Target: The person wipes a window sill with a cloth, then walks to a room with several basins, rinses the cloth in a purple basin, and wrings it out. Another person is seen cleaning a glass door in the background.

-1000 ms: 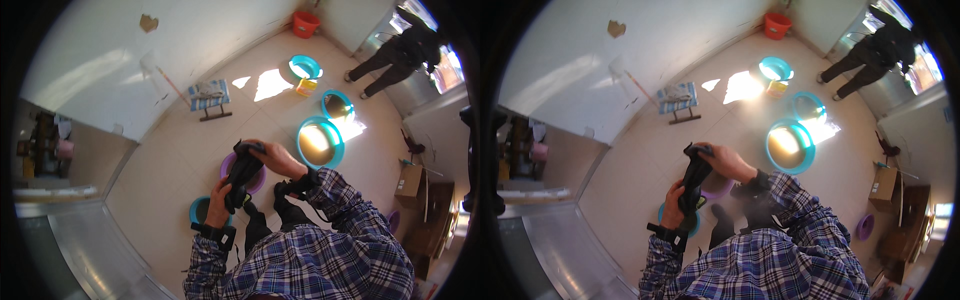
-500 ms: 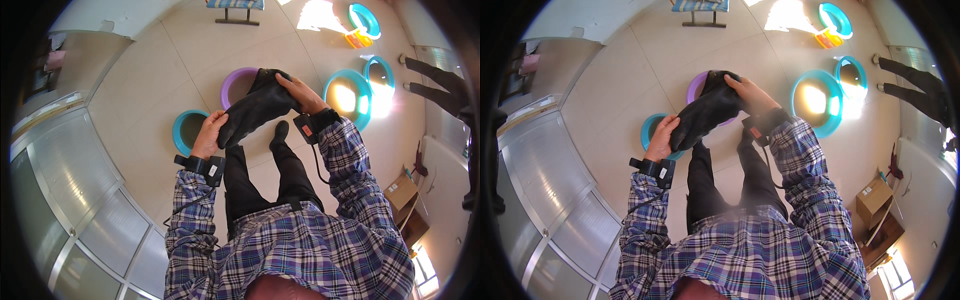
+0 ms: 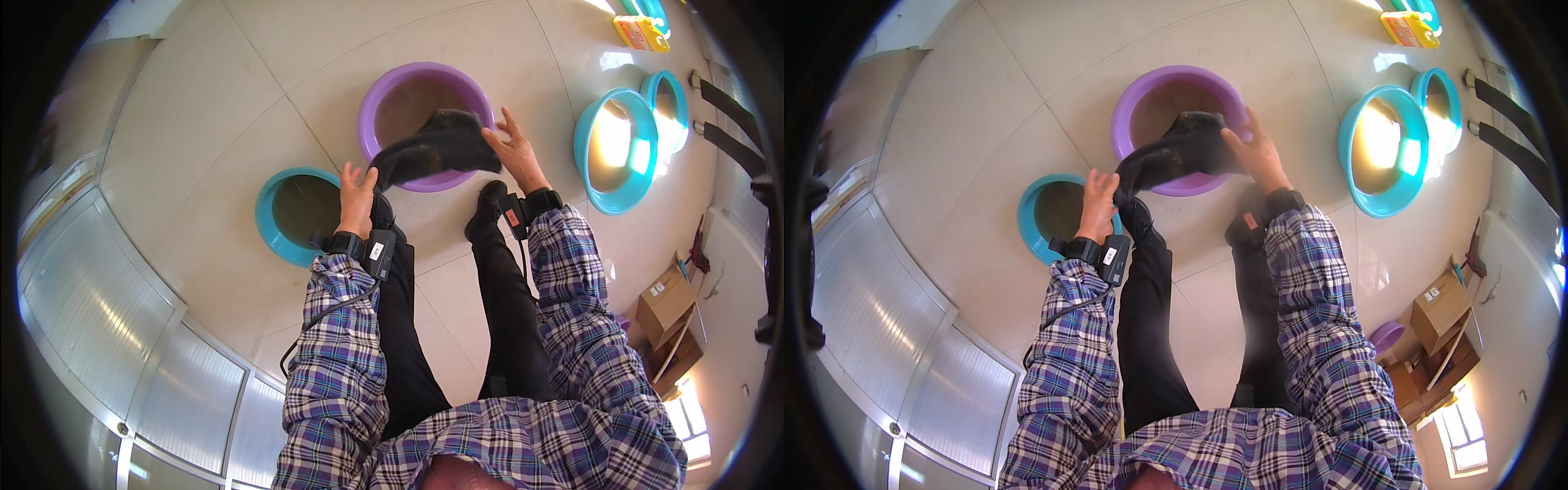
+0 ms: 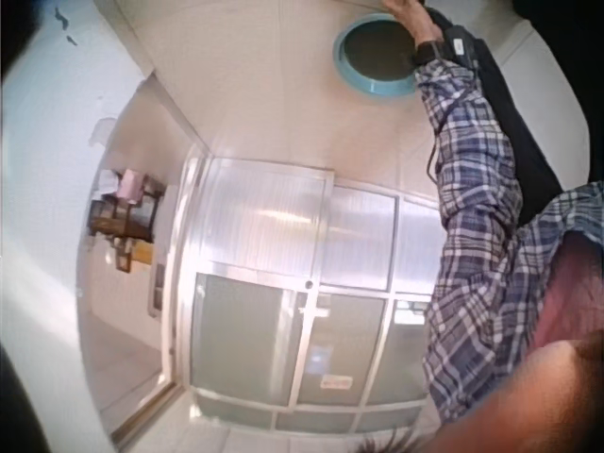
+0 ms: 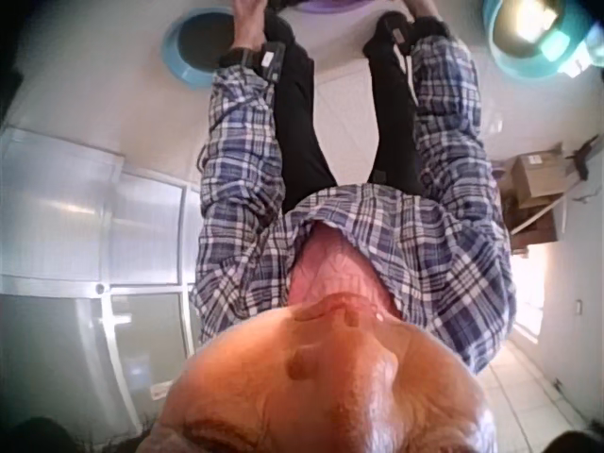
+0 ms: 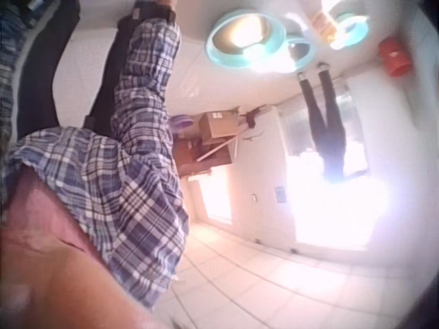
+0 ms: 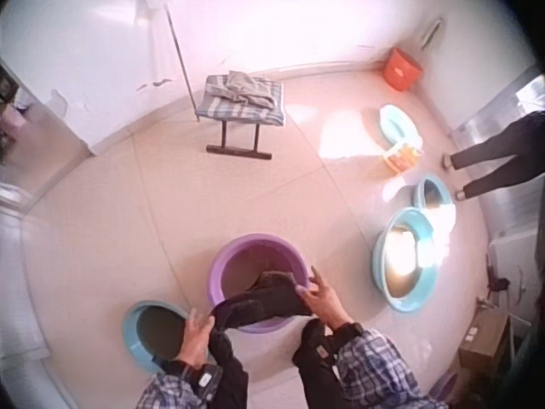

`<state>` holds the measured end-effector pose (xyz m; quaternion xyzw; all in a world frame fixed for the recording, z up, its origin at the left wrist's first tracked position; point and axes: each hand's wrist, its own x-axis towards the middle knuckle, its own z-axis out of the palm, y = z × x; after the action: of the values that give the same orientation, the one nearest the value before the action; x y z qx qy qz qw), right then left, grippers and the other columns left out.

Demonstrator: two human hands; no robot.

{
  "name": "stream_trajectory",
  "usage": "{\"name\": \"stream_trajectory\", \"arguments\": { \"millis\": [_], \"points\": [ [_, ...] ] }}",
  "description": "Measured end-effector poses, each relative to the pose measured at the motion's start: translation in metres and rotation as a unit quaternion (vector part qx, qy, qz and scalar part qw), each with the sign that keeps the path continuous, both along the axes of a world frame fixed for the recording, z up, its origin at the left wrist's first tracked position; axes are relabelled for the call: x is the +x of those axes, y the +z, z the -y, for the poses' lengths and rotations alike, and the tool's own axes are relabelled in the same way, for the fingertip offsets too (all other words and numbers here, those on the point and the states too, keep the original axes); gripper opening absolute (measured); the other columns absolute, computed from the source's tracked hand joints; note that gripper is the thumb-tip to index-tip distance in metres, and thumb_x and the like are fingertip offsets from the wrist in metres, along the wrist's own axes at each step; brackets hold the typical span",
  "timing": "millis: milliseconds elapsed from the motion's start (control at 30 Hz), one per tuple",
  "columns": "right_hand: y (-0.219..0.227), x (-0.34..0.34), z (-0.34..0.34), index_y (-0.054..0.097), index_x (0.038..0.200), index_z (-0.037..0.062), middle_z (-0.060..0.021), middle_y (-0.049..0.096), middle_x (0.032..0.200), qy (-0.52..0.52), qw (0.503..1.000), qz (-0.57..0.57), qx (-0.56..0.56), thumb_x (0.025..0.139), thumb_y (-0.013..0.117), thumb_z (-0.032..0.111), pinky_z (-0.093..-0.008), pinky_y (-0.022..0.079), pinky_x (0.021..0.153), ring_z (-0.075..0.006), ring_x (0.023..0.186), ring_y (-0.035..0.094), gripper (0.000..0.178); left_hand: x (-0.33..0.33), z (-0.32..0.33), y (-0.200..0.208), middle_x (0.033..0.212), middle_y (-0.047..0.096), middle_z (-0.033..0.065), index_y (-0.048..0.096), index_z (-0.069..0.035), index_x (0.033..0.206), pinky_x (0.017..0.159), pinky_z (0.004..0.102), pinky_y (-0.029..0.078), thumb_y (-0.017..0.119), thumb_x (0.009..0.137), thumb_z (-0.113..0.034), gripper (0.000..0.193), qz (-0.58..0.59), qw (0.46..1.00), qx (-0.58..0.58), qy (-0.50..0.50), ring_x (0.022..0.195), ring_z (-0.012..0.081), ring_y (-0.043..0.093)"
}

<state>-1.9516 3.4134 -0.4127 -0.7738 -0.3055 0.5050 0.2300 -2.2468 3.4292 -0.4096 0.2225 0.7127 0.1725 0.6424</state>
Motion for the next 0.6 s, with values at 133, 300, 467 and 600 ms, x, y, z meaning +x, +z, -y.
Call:
{"name": "stream_trajectory", "arguments": {
  "millis": [133,300,467,600],
  "points": [
    [-0.013,0.006,-0.004,0.034,0.141,0.0115,-0.0187,0.047,0.133,0.039,0.995,0.095,0.021,0.087,0.061,0.038,-0.0373,0.041,0.098,-0.0301,0.121,0.049,0.066,0.003,-0.014,0.008,0.149,0.023,0.0148,0.016,-0.008,0.146,0.108,0.0373,0.027,0.061,0.088,-0.031,0.077,-0.045,0.999,0.006,-0.021,0.135,0.0295,0.027],
    [-0.023,-0.007,0.010,0.036,0.140,0.0111,-0.0177,0.039,0.140,0.170,0.964,0.157,0.130,0.088,0.060,0.034,-0.0385,0.036,0.104,-0.0322,0.128,0.040,0.061,0.010,-0.013,0.000,0.148,0.027,0.0149,0.024,-0.007,0.144,0.109,0.0368,0.026,0.059,0.090,-0.030,0.069,-0.055,0.990,0.084,-0.101,0.135,0.0280,0.028],
    [-0.026,-0.023,0.022,0.037,0.140,0.0138,-0.0168,0.037,0.142,0.230,0.946,0.188,0.131,0.085,0.063,0.030,-0.0417,0.033,0.105,-0.0368,0.128,0.037,0.063,0.018,-0.023,-0.033,0.148,0.025,0.0181,0.028,-0.011,0.144,0.111,0.0420,0.023,0.061,0.086,-0.030,0.069,-0.159,0.894,0.285,-0.306,0.135,0.0360,0.025],
    [-0.023,-0.036,0.023,0.040,0.138,0.0195,-0.0099,0.034,0.144,0.304,0.901,0.282,0.126,0.077,0.070,0.028,-0.0472,0.036,0.101,-0.0385,0.129,0.035,0.068,0.042,-0.026,-0.046,0.152,0.014,0.0155,0.031,-0.020,0.144,0.109,0.0509,0.020,0.062,0.082,-0.036,0.071,-0.246,0.819,0.335,-0.396,0.136,0.0444,0.015]
  ]
}}
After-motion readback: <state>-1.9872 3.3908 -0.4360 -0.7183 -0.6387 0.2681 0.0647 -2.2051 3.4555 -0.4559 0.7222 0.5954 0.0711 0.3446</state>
